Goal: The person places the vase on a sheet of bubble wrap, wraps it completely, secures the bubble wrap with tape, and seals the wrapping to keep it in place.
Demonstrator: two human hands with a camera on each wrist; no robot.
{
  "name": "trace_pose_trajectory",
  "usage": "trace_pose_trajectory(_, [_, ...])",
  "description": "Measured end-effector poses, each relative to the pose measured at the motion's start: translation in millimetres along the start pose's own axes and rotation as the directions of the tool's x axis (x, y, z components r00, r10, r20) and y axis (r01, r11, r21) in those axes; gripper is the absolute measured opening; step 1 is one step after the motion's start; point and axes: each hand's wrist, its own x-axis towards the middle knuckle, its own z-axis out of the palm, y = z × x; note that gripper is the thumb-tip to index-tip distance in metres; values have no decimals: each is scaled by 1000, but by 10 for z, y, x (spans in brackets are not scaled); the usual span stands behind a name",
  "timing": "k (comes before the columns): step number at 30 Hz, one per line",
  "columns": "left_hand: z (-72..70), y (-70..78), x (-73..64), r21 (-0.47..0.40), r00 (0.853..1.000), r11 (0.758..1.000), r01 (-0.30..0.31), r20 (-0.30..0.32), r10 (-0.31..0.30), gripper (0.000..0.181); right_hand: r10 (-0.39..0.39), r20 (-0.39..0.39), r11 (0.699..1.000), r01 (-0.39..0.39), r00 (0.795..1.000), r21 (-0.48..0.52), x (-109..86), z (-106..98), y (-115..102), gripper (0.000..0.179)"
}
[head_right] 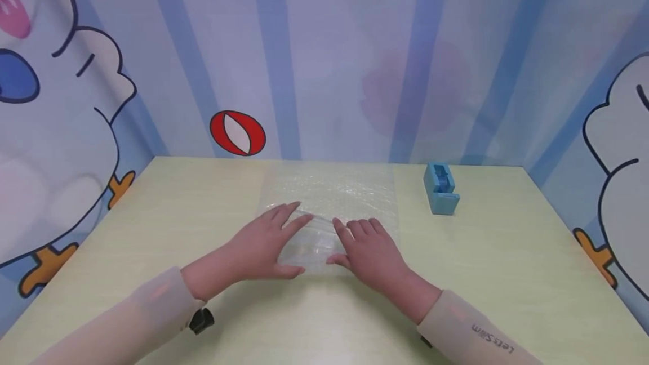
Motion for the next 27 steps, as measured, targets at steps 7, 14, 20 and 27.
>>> trace_pose_trajectory(7, [63, 39, -139, 130, 998, 991, -17, -53, 24, 97, 32, 38, 999, -33, 999, 26, 30, -6, 6, 69])
trace_pose_trajectory(14, [156, 113, -219, 267, 987, 963, -36, -144, 76, 88, 33, 64, 997, -37, 997, 63, 60, -6, 39, 67])
trace_pose_trajectory(20, [236, 164, -259, 379, 976, 924, -61, -173, 135, 85, 40, 59, 996, -45, 997, 83, 74, -25, 54, 64])
trace_pose_trajectory(27, [286, 140, -248, 454, 963, 889, -50, -214, 163, 82, 50, 72, 992, -58, 996, 114, 82, -11, 65, 64])
